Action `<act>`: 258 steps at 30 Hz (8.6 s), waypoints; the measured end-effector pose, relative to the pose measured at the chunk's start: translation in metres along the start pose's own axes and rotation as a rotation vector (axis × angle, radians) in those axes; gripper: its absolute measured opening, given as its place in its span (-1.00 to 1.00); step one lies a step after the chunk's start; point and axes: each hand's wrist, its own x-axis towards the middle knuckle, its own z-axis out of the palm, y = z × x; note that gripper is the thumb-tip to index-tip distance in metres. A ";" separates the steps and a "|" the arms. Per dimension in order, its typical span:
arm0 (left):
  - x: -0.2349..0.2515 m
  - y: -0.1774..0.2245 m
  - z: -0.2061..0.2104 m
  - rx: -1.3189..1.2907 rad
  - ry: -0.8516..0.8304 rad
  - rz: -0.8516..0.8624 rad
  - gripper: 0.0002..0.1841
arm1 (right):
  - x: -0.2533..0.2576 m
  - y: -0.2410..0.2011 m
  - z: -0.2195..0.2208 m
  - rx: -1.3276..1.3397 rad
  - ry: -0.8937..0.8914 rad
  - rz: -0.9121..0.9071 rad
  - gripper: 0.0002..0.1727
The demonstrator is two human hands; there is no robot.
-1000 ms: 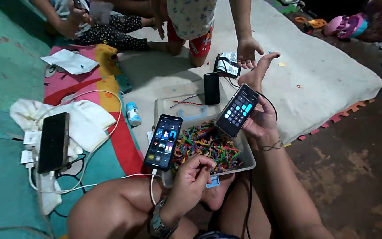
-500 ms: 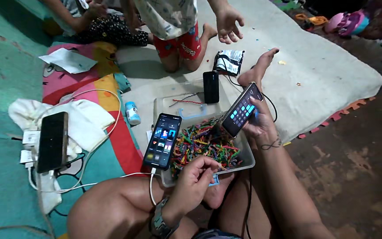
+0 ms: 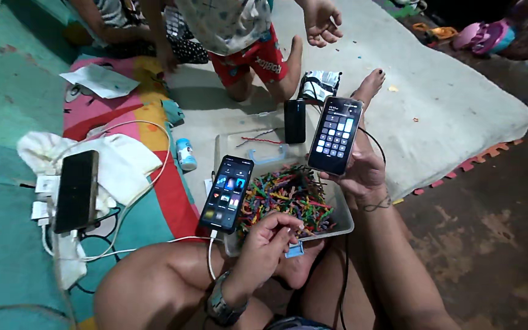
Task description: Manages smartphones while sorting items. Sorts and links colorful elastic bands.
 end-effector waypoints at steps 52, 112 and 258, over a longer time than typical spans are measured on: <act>-0.002 0.003 0.001 -0.060 0.072 -0.143 -0.86 | 0.008 0.005 0.025 -0.266 0.383 -0.032 -0.23; 0.000 0.008 0.001 -0.222 0.087 -0.255 -0.82 | 0.007 0.012 0.032 -0.372 0.473 -0.177 -0.36; 0.002 0.031 -0.052 0.020 0.028 0.410 -0.82 | -0.015 0.064 0.139 -1.785 -0.404 -0.221 -0.68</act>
